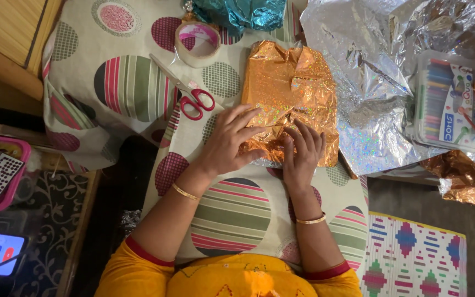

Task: The person wraps a small rectangular box with shiny gold wrapping paper on a patterned tablecloth. They fold the paper around the box, smooth the edges, cut tape with scissors, and apply tape to secure the folds. The wrapped box is placed on the table.

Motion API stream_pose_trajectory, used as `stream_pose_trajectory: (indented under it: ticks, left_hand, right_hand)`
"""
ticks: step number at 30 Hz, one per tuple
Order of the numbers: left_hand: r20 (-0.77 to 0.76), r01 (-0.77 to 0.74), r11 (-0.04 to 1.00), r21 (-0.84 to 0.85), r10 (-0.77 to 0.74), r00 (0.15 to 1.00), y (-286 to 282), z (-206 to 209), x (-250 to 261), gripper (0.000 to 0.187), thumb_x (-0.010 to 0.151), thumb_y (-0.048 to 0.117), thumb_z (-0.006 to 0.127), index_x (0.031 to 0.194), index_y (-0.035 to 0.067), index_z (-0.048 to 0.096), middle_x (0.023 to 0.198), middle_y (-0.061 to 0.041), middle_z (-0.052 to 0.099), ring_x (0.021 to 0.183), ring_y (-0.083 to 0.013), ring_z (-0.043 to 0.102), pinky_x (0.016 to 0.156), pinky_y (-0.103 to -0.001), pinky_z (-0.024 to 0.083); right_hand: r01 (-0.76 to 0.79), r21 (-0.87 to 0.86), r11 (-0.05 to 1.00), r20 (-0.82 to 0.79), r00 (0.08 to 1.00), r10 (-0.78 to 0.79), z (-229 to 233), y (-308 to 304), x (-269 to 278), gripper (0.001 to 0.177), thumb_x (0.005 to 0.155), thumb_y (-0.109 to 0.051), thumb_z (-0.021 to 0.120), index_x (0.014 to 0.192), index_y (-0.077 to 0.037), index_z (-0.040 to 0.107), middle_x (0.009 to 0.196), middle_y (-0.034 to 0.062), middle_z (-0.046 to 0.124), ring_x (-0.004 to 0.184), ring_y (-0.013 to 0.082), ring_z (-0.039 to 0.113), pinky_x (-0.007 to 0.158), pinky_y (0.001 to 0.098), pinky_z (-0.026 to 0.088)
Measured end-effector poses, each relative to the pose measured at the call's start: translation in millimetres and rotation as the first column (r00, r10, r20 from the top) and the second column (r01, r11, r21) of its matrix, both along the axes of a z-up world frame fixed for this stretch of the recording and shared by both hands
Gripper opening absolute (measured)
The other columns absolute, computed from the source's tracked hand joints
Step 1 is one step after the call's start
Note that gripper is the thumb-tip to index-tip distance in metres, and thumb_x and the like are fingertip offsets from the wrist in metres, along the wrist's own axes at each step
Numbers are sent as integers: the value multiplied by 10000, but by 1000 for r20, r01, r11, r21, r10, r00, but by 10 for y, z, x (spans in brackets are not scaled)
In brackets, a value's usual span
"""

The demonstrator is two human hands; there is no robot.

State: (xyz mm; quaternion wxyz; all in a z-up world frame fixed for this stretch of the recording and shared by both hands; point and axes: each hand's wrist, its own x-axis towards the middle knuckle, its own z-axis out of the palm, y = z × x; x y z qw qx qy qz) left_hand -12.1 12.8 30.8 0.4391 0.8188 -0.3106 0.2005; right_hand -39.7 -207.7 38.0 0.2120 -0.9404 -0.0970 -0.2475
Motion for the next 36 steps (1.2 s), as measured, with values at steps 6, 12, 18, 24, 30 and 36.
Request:
stream_pose_trajectory:
  ticks: [6, 12, 18, 24, 30, 36]
  left_hand:
    - [39, -72, 991, 114, 68, 997, -18, 24, -10, 614, 979, 593, 605, 1222, 42, 725, 1468, -195, 552, 1413, -354, 422, 1169, -548, 311]
    - [44, -61, 996, 64, 59, 997, -19, 27, -2, 616, 988, 596, 593, 1205, 35, 727, 1462, -202, 553, 1406, -362, 420, 1167, -548, 311]
    - [28, -52, 997, 56, 51, 998, -8, 23, -6, 631, 995, 599, 574, 1209, 25, 725, 1467, -227, 544, 1415, -369, 413, 1172, -548, 307]
    - [3, -50, 998, 48, 49, 999, -4, 9, -4, 663, 1016, 615, 509, 1201, 12, 713, 1491, -228, 538, 1436, -372, 410, 1190, -545, 300]
    - [-51, -39, 996, -74, 35, 998, -20, -76, 18, 712, 1070, 629, 371, 1263, 25, 696, 1509, -227, 524, 1454, -395, 404, 1224, -538, 289]
    - [-165, -72, 976, -207, 37, 986, -17, -214, 84, 722, 1109, 596, 234, 1310, 47, 657, 1502, -195, 532, 1468, -398, 406, 1254, -529, 273]
  right_hand:
    - [3, -31, 1000, -24, 1000, -3, 13, 17, -9, 228, 1066, -216, 573, 1203, -132, 735, 1402, 57, 644, 1359, 281, 512, 1255, 517, 198]
    - [9, -34, 999, -40, 999, -10, 3, 22, -7, 241, 1073, -236, 553, 1216, -139, 721, 1410, 65, 638, 1367, 289, 499, 1251, 531, 189]
    - [0, -10, 1000, -49, 999, -1, 10, 13, -12, 303, 1088, -276, 504, 1260, -124, 701, 1435, 87, 614, 1384, 306, 476, 1250, 543, 175]
    - [-1, -9, 1000, -63, 998, 0, -6, 12, -8, 320, 1091, -272, 466, 1238, -124, 709, 1432, 93, 616, 1389, 316, 474, 1249, 544, 174]
    - [-13, 13, 1000, -35, 999, 13, -20, 1, -17, 373, 1110, -287, 403, 1248, -119, 706, 1423, 100, 623, 1386, 318, 481, 1254, 536, 191]
    - [-20, 36, 999, -26, 999, 21, -31, -8, -12, 398, 1120, -297, 367, 1239, -118, 703, 1422, 101, 627, 1381, 318, 487, 1258, 532, 196]
